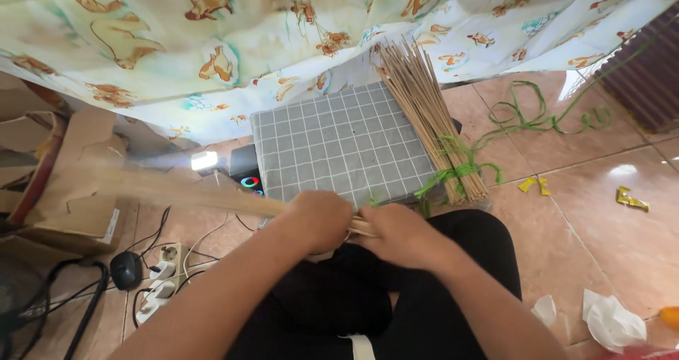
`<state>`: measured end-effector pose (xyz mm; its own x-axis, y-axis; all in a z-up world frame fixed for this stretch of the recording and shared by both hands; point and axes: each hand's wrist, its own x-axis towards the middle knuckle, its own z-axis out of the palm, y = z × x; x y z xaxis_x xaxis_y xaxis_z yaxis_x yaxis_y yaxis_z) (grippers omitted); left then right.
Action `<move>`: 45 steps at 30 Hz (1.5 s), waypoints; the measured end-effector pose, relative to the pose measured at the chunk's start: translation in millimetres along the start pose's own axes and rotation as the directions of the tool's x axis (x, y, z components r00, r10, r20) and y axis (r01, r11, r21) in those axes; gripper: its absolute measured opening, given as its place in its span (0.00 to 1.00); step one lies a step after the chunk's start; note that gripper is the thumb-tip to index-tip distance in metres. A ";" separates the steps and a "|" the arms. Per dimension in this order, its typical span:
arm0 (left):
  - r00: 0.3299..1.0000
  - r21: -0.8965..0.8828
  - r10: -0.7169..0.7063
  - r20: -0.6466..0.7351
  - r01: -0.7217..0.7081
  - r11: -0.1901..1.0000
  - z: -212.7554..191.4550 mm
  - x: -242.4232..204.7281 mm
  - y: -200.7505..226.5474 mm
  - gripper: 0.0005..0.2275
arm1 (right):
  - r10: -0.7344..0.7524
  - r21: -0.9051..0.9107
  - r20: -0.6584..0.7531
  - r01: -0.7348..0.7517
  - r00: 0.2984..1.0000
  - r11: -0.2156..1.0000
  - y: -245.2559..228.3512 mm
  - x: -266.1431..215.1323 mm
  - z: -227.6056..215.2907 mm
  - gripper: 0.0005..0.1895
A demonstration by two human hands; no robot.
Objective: Gathering thin wooden sticks into bundles and securing them with green plastic ties.
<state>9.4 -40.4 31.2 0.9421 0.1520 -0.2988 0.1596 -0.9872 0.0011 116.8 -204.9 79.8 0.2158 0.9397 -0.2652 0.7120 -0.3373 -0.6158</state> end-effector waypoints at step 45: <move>0.987 -0.907 0.148 -0.061 -0.117 0.405 -138.6 -88.7 42.1 0.07 | -0.536 0.856 -0.274 0.457 0.798 0.242 14.7 -4.1 -40.9 0.47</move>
<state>-26.5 -88.6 190.0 0.9715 0.0066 -0.2368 0.2221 -0.3732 0.9008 153.7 -211.4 102.3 -0.0260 0.9464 0.3219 -0.3009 0.2997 -0.9054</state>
